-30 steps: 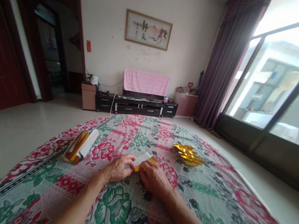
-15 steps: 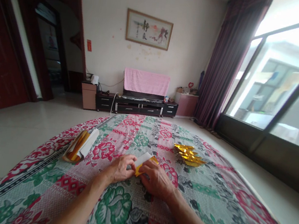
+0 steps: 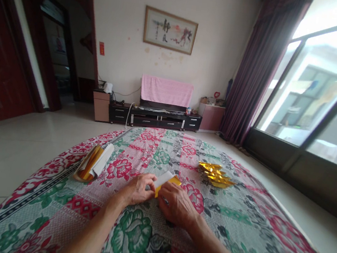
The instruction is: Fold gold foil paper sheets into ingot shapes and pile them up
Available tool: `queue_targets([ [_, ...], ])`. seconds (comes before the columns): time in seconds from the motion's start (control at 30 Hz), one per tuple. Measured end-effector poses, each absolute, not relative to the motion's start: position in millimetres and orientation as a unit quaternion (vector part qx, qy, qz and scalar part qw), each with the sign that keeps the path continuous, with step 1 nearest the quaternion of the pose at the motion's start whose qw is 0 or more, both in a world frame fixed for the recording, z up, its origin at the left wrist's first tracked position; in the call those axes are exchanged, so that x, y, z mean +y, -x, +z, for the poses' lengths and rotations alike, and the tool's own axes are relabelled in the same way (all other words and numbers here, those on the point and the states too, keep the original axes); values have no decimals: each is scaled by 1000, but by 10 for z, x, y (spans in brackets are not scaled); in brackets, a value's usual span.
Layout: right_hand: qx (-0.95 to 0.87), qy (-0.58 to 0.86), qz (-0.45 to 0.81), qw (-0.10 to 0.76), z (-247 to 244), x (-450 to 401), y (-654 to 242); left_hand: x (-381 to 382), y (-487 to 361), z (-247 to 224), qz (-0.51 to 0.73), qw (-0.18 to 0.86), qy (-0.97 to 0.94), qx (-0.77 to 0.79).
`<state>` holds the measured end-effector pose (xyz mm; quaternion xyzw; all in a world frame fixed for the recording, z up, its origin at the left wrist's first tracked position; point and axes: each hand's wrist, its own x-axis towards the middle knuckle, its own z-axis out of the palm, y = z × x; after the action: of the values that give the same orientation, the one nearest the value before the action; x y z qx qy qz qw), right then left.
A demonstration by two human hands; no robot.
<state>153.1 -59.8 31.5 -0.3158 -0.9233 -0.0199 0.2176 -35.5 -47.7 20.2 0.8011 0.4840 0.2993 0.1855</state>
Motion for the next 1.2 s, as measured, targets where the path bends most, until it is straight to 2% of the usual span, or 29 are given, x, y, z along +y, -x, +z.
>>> queue_targets([
  [0.3,-925,314,-19,212,318,-599,-1512,-480,355,223,295,188,-807,475],
  [0.63,-877,391,34,276,235,-568,-1431,-421,444,133,319,222,-790,474],
  [0.93,-873,416,44,252,237,-519,-1422,-410,457,110,311,202,-798,475],
  [1.2,-856,443,23,265,172,-494,-1382,-427,432,128,319,190,-797,476],
])
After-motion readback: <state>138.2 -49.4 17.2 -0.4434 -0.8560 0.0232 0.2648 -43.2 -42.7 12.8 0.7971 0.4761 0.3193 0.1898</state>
